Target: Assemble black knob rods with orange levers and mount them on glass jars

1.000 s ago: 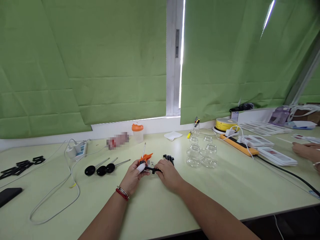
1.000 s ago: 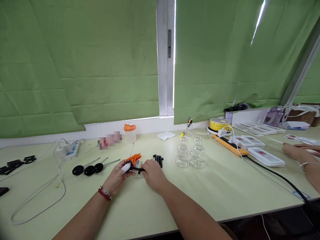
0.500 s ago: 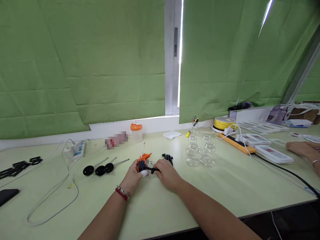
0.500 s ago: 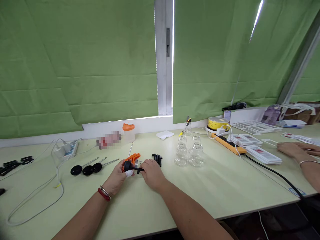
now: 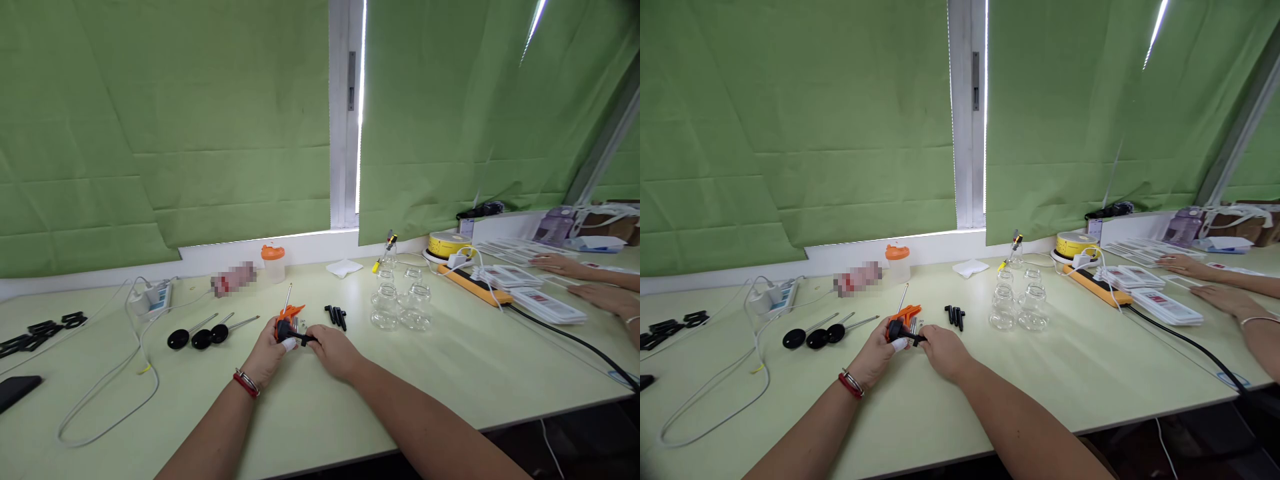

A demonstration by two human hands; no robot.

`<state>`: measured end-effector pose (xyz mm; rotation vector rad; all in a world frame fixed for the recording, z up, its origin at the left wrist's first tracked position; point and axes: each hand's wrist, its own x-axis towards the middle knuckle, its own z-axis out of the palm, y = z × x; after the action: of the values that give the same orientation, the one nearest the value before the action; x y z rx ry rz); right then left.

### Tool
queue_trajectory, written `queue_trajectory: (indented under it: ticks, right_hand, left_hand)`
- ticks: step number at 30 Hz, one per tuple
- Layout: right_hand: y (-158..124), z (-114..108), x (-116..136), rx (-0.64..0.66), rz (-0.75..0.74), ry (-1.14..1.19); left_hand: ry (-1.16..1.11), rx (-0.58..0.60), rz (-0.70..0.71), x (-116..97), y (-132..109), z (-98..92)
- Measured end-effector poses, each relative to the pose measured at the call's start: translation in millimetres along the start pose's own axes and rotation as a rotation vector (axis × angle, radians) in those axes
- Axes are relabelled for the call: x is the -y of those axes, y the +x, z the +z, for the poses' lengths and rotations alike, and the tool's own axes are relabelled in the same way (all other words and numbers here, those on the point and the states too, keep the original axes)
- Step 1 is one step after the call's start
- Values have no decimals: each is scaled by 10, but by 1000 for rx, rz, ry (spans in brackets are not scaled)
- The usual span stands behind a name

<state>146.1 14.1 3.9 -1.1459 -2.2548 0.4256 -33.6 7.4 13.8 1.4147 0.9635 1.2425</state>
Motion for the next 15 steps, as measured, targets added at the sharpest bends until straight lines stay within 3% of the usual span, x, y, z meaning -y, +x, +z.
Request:
queue_trajectory:
  ticks: [15]
  right_hand:
    - [0,23,10,-13,-26,-27]
  left_hand:
    - [-12,16,-17,33,0,-21]
